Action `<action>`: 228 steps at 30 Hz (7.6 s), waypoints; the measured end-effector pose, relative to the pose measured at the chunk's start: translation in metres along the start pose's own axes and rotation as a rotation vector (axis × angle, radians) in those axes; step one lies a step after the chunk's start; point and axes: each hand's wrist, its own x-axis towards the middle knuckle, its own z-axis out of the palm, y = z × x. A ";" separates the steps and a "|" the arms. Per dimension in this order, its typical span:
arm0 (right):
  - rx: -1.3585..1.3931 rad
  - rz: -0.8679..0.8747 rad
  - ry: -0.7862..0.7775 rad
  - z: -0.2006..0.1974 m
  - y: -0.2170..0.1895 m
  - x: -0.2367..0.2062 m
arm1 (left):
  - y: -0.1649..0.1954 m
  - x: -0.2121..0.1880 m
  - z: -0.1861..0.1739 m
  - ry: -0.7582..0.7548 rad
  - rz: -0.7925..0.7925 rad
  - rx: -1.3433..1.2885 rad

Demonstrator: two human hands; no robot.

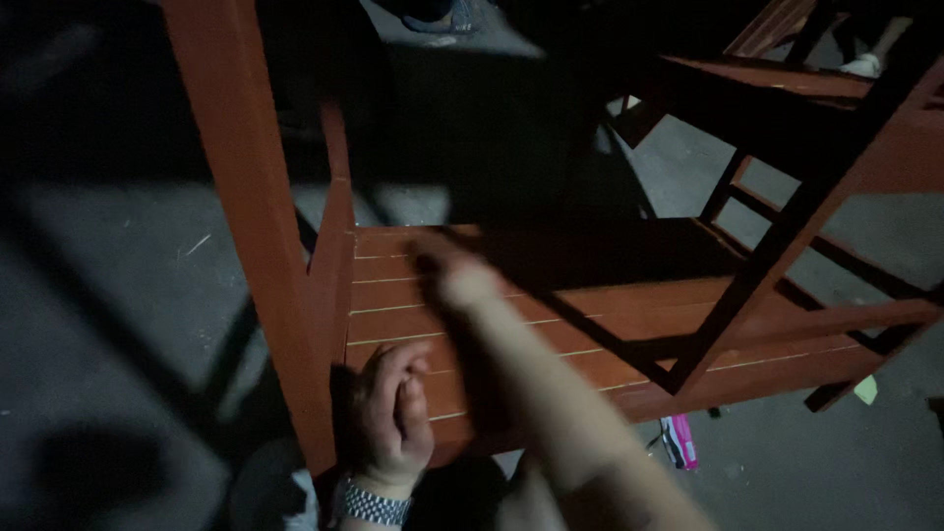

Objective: The person sits on the floor of a furniture workshop and wipes reddish-brown stain onto wooden chair and table frames using a cloth. They rub the stain across slats and rails, re-dip the cloth into a bowl of stain, and continue coating the surfaces.

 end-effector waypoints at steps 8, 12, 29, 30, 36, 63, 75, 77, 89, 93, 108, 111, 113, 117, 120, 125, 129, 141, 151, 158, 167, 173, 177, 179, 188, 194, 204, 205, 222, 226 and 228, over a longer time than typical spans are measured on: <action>-0.611 0.879 -0.287 -0.103 0.076 -0.036 | 0.007 0.031 0.017 -0.114 -0.413 -0.037; -0.368 0.457 0.025 -0.012 0.016 0.003 | 0.000 0.037 0.011 -0.082 -0.525 -0.026; -0.616 0.875 -0.339 -0.086 0.109 0.004 | 0.010 0.027 0.007 -0.076 -0.679 -0.197; -0.669 0.945 -0.344 -0.095 0.119 -0.002 | 0.011 0.025 0.010 -0.090 -0.647 -0.246; -0.583 0.753 -0.204 -0.020 0.067 0.033 | 0.012 0.016 0.006 -0.077 -0.633 -0.344; -0.463 0.611 -0.297 -0.037 0.029 -0.019 | 0.005 0.029 0.021 -0.151 -0.422 -0.469; -0.292 0.448 -0.238 -0.071 -0.015 -0.059 | 0.003 0.050 0.016 -0.055 -0.593 -0.405; -0.413 0.735 -0.267 -0.116 0.057 -0.086 | 0.009 0.049 0.016 -0.073 -0.601 -0.405; -0.649 0.124 -0.038 -0.053 -0.129 -0.069 | 0.002 0.047 0.010 -0.042 -0.490 -0.421; -0.412 0.290 -0.568 -0.052 -0.203 -0.039 | 0.006 0.053 0.002 -0.024 -0.398 -0.415; -0.644 0.851 -0.607 -0.148 -0.022 -0.061 | 0.044 0.029 -0.001 -0.197 -0.391 -0.240; -0.530 0.691 -0.644 -0.110 -0.102 -0.057 | 0.036 0.033 0.001 -0.185 -0.435 -0.220; -0.494 0.361 -0.458 -0.080 -0.156 -0.066 | 0.027 0.040 0.001 -0.136 -0.551 -0.154; 0.562 0.513 0.002 -0.058 -0.187 -0.064 | 0.003 0.054 0.010 -0.122 -0.726 0.019; 0.910 0.391 0.167 -0.088 -0.161 -0.078 | -0.017 0.060 0.045 -0.192 -0.500 -0.150; 0.475 0.261 0.433 -0.167 -0.127 -0.155 | -0.037 0.075 0.126 -0.272 -0.856 -0.745; 0.565 0.409 0.773 -0.193 -0.131 -0.227 | -0.028 0.098 0.208 -0.331 -0.291 -0.405; 0.413 0.604 1.162 -0.210 -0.128 -0.292 | -0.061 0.050 0.481 -0.854 0.437 0.487; 0.509 0.668 1.003 -0.194 -0.104 -0.265 | 0.004 0.079 0.357 -1.244 0.244 0.577; 0.639 0.572 0.993 -0.175 -0.087 -0.261 | -0.016 0.090 0.207 -1.196 0.254 0.647; 0.655 0.583 0.833 -0.146 -0.098 -0.224 | -0.022 0.085 0.040 -0.909 -0.174 0.775; 0.894 0.458 0.776 -0.155 -0.104 -0.203 | -0.001 0.072 0.006 -0.722 -0.423 1.059; 0.943 0.446 0.722 -0.148 -0.106 -0.200 | 0.006 0.071 0.003 -0.702 -0.372 1.207; 0.954 0.456 0.683 -0.139 -0.110 -0.201 | 0.009 0.071 0.002 -0.716 -0.316 1.193; 1.297 0.500 0.527 -0.143 -0.155 -0.209 | 0.085 0.029 0.002 -0.561 -0.052 0.722; 1.300 0.639 0.563 -0.161 -0.154 -0.238 | 0.129 -0.055 0.074 -0.503 0.085 -0.023; -0.232 0.486 0.388 -0.161 -0.081 -0.206 | 0.009 -0.062 -0.054 0.201 -0.032 -0.077; -0.653 0.476 0.248 -0.158 -0.080 -0.200 | 0.001 -0.060 -0.071 0.269 -0.031 0.025; -0.119 0.164 0.550 0.050 -0.258 -0.153 | -0.049 0.017 -0.149 0.409 -0.608 -0.620; -0.094 0.007 0.683 0.081 -0.260 -0.165 | -0.077 0.026 -0.154 0.321 -0.617 -0.712; 0.199 0.425 0.388 0.081 -0.242 -0.199 | -0.093 0.022 -0.150 0.256 -0.680 -0.741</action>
